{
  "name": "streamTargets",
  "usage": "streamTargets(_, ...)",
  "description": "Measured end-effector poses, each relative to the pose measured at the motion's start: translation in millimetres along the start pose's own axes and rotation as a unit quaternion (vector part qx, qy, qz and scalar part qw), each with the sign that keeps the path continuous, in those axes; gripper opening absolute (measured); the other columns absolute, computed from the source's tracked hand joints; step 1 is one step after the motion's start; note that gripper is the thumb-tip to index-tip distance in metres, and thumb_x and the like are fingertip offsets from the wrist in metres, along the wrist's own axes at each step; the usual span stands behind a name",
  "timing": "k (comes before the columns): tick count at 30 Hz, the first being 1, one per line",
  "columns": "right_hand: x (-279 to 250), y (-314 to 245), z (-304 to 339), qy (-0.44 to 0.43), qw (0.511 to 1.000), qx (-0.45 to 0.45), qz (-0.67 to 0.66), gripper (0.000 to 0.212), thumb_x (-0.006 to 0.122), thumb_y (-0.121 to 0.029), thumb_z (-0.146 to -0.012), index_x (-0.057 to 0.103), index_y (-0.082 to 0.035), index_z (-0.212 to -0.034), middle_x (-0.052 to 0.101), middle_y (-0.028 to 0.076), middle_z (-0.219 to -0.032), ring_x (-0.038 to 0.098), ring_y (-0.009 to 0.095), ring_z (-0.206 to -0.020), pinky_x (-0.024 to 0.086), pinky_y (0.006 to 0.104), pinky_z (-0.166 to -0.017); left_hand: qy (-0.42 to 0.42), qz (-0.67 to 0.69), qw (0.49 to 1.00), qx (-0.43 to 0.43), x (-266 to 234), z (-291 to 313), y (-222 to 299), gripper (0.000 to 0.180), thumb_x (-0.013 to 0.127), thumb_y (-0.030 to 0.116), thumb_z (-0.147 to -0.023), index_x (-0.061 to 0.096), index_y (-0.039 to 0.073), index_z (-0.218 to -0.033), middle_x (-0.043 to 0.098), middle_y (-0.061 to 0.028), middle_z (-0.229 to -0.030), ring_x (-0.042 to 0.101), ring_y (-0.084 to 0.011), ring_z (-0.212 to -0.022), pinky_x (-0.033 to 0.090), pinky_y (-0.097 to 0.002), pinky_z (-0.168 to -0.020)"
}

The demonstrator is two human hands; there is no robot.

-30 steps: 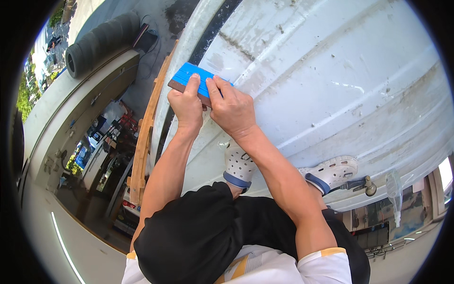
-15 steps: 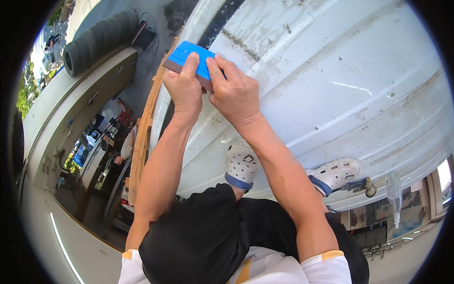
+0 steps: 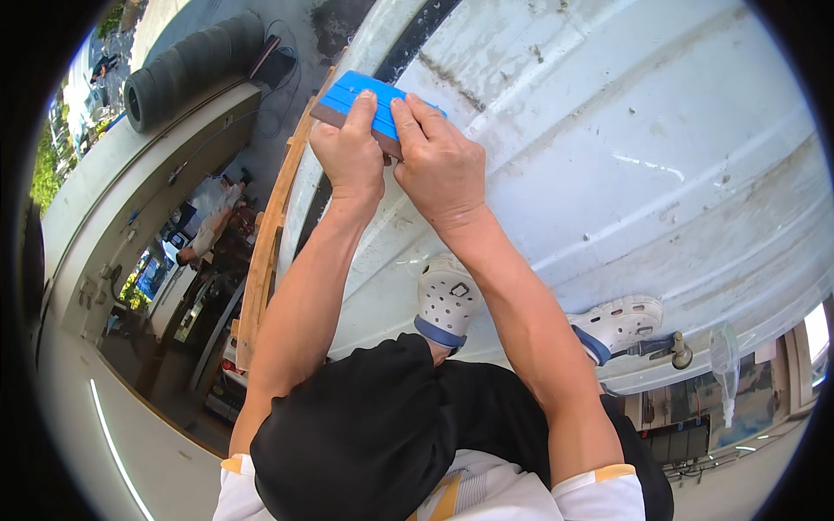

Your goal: The person sands a large white curved surface with a blue sanding block, then sprays it with a hose nozzle and continues sanding. The person repeatedly wipes the surface with the sanding block and rinses it with water.

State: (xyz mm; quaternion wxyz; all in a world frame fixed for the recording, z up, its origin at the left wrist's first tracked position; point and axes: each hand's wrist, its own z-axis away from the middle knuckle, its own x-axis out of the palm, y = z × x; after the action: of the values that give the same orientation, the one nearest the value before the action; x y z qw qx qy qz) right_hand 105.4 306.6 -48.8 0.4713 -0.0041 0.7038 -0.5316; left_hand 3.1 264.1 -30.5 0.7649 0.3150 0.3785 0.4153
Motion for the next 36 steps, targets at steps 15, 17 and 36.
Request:
streamTargets(15,3.0,-3.6,42.6,-0.042,0.999,-0.025,0.008,0.045,0.075,-0.003,-0.074,0.078,-0.008,-0.118,0.077,0.012,-0.120,0.079,0.023,-0.098,0.065,0.0335,-0.073,0.058,-0.010,0.998,0.002,-25.5,36.0,-29.7,0.019,0.069,0.012,-0.098,0.066,0.009,-0.080,0.065,0.0026,-0.073,0.058,-0.0079,-0.059,0.043,-0.0279,-0.050)
streamTargets(17,7.5,-2.1,36.4,-0.035,0.999,-0.030,-0.010,0.046,0.075,-0.003,-0.073,0.078,-0.008,-0.118,0.077,0.012,-0.120,0.079,0.023,-0.098,0.065,0.0336,-0.072,0.045,-0.001,0.999,-0.001,-25.9,26.3,-28.3,0.022,0.069,0.013,-0.098,0.063,0.011,-0.077,0.064,0.0026,-0.070,0.056,-0.0082,-0.055,0.041,-0.0290,-0.047)
streamTargets(36,-12.9,13.3,17.5,-0.025,0.998,-0.032,0.038,0.051,0.080,-0.005,-0.071,0.078,-0.015,-0.121,0.077,0.004,-0.122,0.079,0.022,-0.086,0.062,0.0336,-0.066,0.047,0.027,0.998,-0.038,5.1,30.1,-14.6,0.031,0.067,0.014,-0.097,0.060,0.004,-0.069,0.065,0.0006,-0.072,0.058,-0.0089,-0.062,0.045,-0.0309,-0.057)
